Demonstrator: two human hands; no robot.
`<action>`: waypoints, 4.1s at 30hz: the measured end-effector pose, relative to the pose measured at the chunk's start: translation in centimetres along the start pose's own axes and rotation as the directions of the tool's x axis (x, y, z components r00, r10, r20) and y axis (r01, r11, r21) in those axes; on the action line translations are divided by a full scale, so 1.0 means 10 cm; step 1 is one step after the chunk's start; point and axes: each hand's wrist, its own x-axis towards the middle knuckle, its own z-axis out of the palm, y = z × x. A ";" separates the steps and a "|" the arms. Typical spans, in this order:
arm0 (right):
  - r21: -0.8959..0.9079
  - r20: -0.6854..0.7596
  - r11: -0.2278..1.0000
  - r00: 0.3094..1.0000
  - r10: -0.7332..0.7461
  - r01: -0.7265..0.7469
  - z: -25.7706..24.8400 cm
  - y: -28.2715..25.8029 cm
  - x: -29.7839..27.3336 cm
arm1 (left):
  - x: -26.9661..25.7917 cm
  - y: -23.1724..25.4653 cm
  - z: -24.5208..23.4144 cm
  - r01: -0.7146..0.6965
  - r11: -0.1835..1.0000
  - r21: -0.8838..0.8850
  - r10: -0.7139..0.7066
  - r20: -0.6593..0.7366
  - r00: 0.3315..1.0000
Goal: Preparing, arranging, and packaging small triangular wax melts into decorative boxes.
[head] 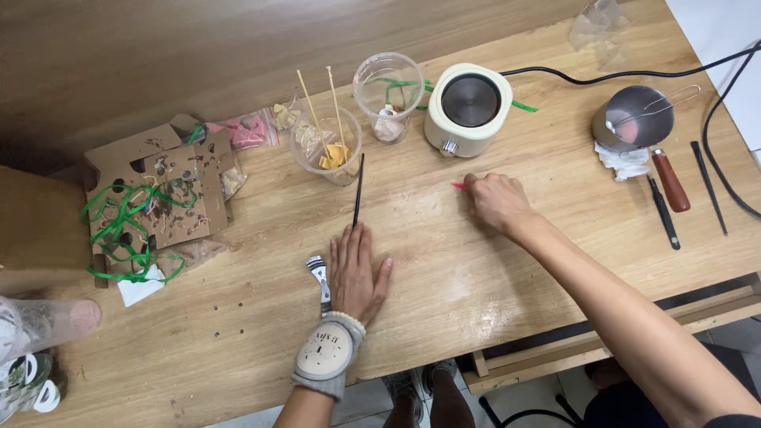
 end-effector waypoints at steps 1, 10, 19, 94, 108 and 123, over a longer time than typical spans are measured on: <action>-0.002 0.000 1.000 1.000 -0.001 0.001 -0.04 0.01 0.00 | -0.03 -0.01 0.02 0.001 1.000 -0.001 -0.001 -0.001 1.000; -0.113 -0.012 0.994 1.000 0.000 -0.001 0.01 0.00 0.02 | -0.05 -0.01 0.01 -0.118 0.993 0.004 0.118 -0.032 0.992; -0.042 -0.113 0.992 0.987 0.117 -0.122 -0.11 -0.16 -0.13 | -0.05 -0.04 0.04 -0.121 0.993 0.003 0.121 -0.014 0.993; 0.835 0.209 0.507 0.976 0.067 -0.214 0.21 -1.81 -1.37 | -0.14 -0.41 -0.30 0.435 0.885 -0.165 -0.458 -0.144 0.877; 0.448 0.080 0.800 0.909 0.408 -0.398 -0.34 0.77 -0.58 | -0.18 0.05 -0.05 0.042 0.995 -0.090 -0.070 -0.335 0.939; -0.027 0.217 0.972 0.948 0.234 -0.234 -0.65 1.15 1.00 | -0.22 0.00 -0.10 -0.021 1.000 0.024 0.025 -0.220 0.975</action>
